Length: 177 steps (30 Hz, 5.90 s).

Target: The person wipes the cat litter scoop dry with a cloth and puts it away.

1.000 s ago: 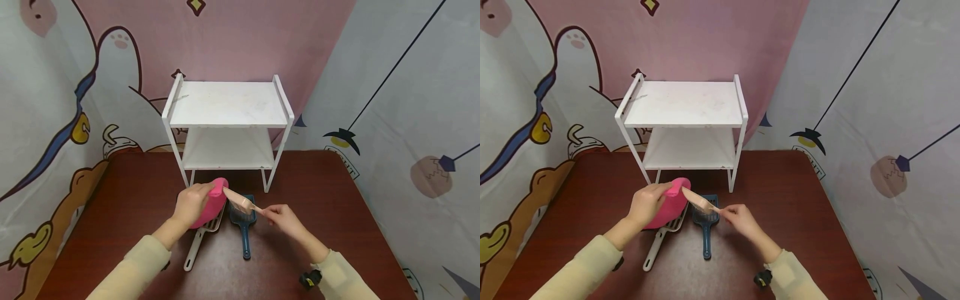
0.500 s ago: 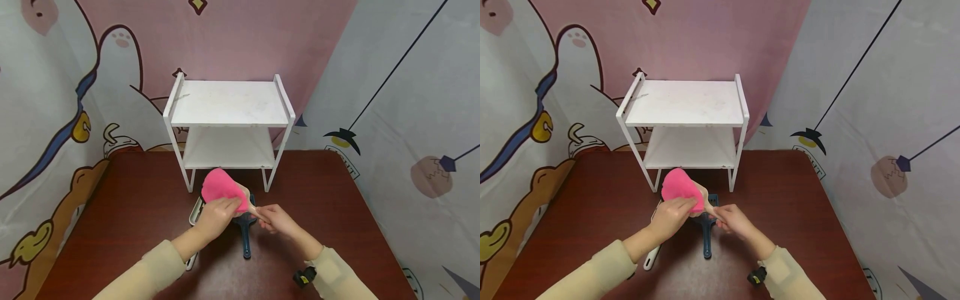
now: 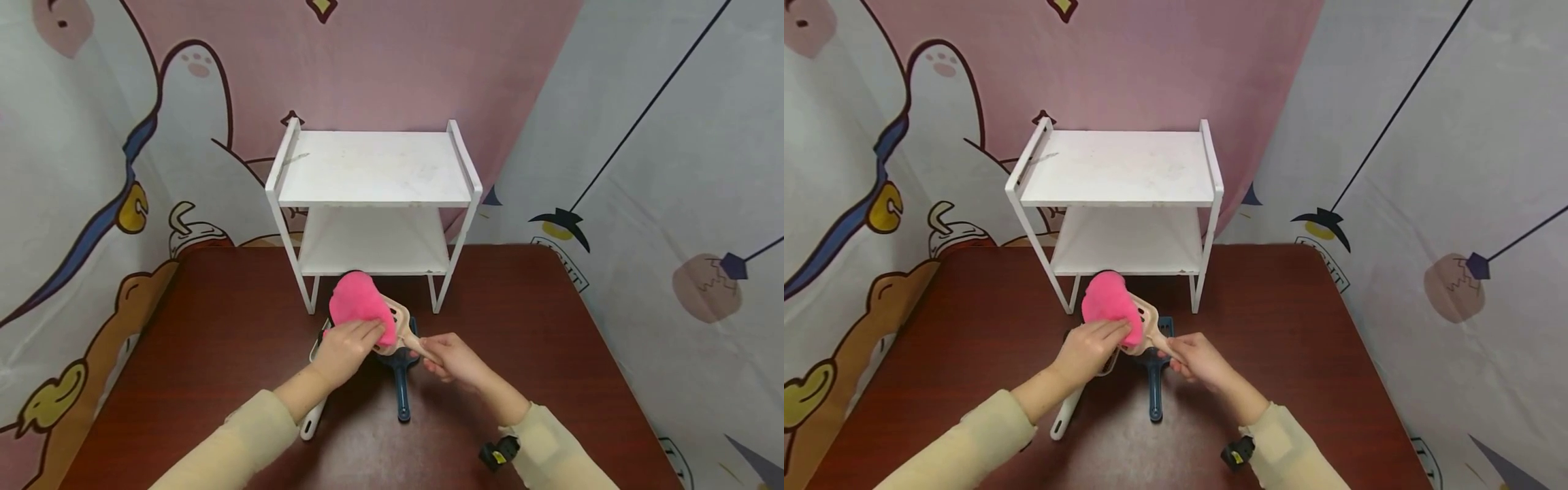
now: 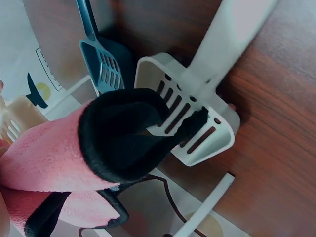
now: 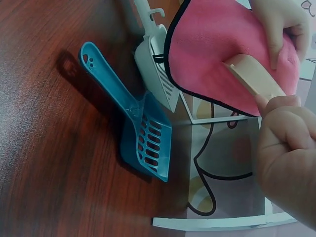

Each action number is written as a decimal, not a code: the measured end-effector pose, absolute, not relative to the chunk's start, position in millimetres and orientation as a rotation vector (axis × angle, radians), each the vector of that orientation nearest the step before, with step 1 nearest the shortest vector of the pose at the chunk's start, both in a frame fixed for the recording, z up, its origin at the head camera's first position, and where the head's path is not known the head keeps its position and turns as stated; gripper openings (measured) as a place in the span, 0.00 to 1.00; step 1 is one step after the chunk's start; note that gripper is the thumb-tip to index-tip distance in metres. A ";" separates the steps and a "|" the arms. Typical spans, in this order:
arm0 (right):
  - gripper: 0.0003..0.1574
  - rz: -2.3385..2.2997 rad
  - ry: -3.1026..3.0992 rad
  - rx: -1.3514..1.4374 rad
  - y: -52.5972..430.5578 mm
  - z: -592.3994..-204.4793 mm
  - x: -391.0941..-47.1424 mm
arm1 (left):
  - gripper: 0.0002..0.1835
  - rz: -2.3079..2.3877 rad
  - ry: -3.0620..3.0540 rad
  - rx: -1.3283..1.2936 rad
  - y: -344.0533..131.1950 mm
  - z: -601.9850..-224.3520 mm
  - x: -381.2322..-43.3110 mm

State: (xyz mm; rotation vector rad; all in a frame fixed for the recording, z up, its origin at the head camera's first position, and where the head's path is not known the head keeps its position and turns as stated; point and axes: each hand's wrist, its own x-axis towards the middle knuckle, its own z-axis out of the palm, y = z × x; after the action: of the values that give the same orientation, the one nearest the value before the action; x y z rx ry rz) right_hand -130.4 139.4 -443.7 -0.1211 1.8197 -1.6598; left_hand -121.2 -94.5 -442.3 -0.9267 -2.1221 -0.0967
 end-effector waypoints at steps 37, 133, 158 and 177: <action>0.27 -1.860 1.250 -0.066 153.5 -445.7 -132.9 | 0.25 -0.085 -2.003 -0.972 -98.5 -447.4 -120.8; 0.09 -1.827 1.826 -0.323 184.1 -357.4 -147.3 | 0.06 -0.728 -2.335 0.052 -212.4 -417.3 -131.7; 0.11 -1.945 1.904 -0.392 178.3 -282.1 -172.8 | 0.05 -0.729 -2.351 0.113 -219.2 -416.2 -126.0; 0.14 -2.296 1.695 -0.033 154.9 -267.7 -184.2 | 0.06 -0.746 -2.362 0.122 -218.3 -417.9 -122.7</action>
State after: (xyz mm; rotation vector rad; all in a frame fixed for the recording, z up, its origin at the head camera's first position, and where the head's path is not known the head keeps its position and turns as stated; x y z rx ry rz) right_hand -184.2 154.9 -267.7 -0.0328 1.6945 -2.2964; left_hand -122.7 -218.3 -417.9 0.1221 -2.3621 -0.7463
